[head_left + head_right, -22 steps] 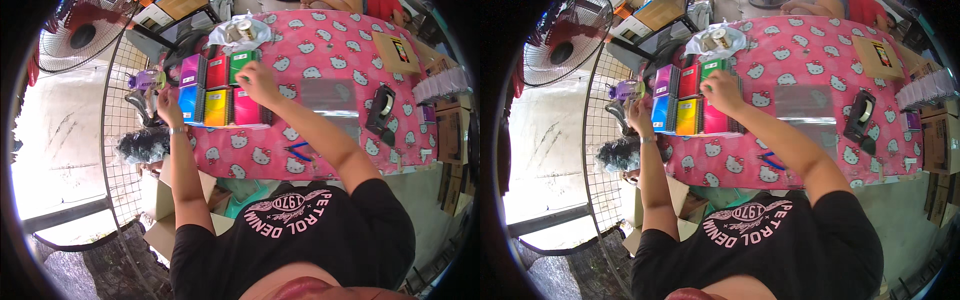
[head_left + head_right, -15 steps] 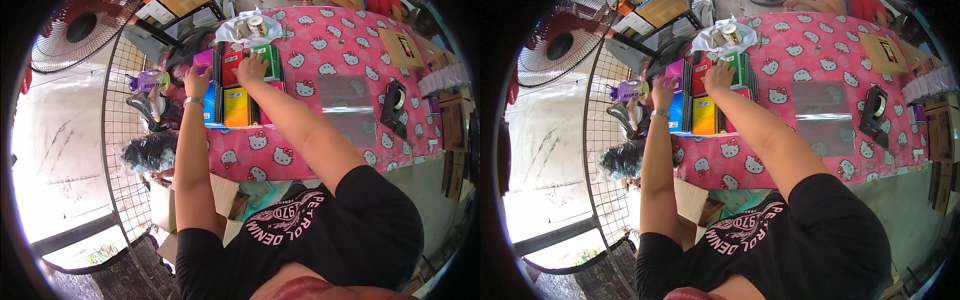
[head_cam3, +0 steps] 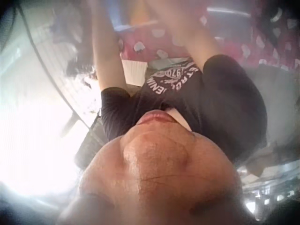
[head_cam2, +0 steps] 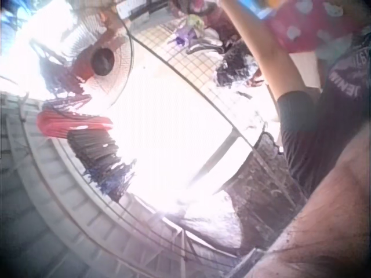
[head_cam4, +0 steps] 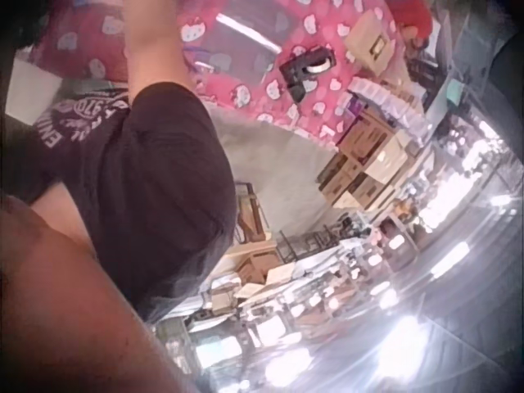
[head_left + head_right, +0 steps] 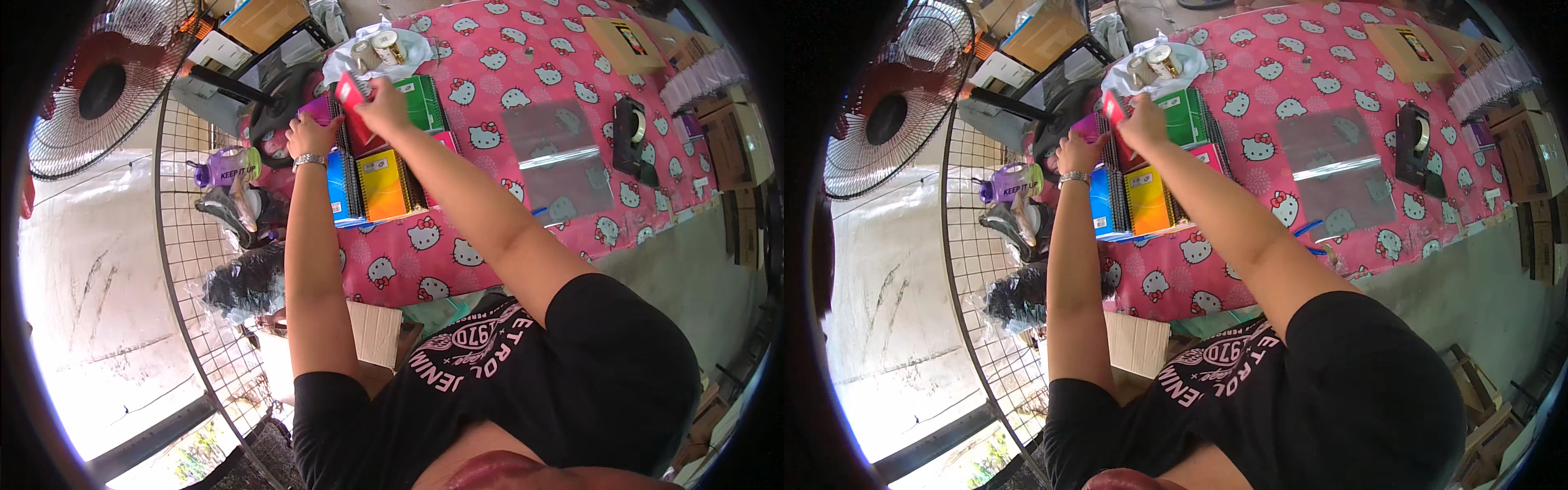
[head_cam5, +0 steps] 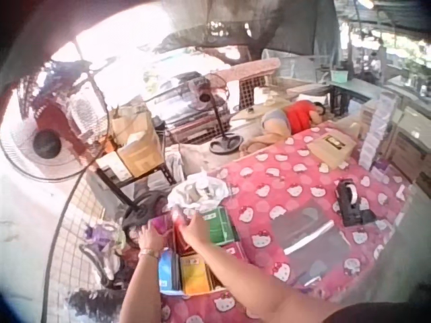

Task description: The person places small notebooks into plastic bags, seals the bags with tape, and organizes the notebooks by color in a cardboard box.

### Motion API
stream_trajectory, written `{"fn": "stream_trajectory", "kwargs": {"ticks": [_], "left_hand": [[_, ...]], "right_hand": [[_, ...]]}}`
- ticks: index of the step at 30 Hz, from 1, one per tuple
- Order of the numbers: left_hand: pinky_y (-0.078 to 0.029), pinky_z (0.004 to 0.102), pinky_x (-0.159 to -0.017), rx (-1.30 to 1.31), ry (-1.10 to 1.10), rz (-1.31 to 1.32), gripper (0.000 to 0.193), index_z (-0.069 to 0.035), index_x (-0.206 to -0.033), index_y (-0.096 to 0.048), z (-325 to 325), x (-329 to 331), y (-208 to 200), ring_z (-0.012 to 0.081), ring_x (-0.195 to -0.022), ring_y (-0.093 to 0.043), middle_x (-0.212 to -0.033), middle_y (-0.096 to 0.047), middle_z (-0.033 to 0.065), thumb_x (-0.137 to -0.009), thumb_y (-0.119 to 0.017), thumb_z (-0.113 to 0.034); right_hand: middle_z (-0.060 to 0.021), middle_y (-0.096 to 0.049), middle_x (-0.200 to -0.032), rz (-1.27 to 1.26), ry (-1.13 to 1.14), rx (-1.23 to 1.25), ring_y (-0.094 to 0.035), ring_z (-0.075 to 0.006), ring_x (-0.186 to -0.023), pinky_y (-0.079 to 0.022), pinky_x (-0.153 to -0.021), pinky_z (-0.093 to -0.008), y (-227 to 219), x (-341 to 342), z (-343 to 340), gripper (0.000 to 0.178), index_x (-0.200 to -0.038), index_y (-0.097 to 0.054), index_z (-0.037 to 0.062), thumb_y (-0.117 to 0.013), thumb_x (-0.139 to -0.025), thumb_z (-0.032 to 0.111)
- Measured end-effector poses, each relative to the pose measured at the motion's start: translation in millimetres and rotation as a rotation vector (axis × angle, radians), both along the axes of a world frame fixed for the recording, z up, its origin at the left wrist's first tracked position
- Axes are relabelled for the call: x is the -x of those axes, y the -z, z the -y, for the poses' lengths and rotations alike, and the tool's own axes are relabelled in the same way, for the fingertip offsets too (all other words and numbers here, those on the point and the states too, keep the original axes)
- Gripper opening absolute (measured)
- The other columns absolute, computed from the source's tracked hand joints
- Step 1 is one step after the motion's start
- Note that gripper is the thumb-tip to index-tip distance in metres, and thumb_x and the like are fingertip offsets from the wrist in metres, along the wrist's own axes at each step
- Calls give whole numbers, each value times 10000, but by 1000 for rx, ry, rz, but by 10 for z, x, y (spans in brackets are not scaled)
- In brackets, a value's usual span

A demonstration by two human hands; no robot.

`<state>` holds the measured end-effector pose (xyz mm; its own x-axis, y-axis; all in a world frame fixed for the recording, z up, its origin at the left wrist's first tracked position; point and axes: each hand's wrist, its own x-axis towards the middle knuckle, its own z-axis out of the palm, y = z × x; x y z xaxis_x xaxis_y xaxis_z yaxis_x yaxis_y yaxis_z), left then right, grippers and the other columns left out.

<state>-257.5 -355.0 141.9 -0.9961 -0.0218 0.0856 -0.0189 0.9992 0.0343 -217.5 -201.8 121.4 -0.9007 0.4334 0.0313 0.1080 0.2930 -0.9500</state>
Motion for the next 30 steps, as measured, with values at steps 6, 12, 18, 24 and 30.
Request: {"fn": "stream_trajectory", "kwargs": {"ticks": [6,12,18,24,30], "left_hand": [[-503,464,-813,12,72,81,496,-65,-1081,-616,-208,33,-283,379,-994,-605,-1026,-641,206,-730,-639,-415],[-515,403,-763,-297,448,-517,224,-49,-972,-677,-74,-325,-502,342,-859,-646,-939,-660,194,-799,-558,-127],[-543,315,-733,-1638,-41,147,168,57,-931,-629,-74,-1725,-82,231,-876,-659,-942,-648,130,-855,-479,36],[-520,366,-817,-1920,-331,203,267,-57,-1137,-531,-522,-2671,606,240,-1002,-599,-1106,-596,98,-935,-480,-225],[-432,450,-898,-2328,-638,127,670,-113,-1299,-337,-1235,-2930,533,290,-1076,-509,-1260,-439,114,-869,-451,-614]], "right_hand": [[-229,-525,-1178,356,128,-389,-502,-369,-1134,-444,-926,-437,352,-242,-708,529,-1076,-571,-20,-754,-689,290],[-226,-438,-1281,496,81,-256,-440,-360,-1200,-402,-981,-444,84,-275,-634,694,-1166,-506,-38,-787,-669,356],[-272,-496,-1228,217,-52,-21,-524,-360,-1130,-439,-933,-455,112,91,-960,740,-1206,-431,-51,-788,-640,263],[-189,-594,-1104,62,-402,817,-592,-261,-1041,-491,-858,-413,-113,-600,-757,587,-1223,-435,-20,-716,-716,66],[-135,-589,-1117,236,-579,1078,-577,-215,-1040,-453,-928,-368,6,-1463,-926,579,-1267,-432,30,-684,-746,7]]}}
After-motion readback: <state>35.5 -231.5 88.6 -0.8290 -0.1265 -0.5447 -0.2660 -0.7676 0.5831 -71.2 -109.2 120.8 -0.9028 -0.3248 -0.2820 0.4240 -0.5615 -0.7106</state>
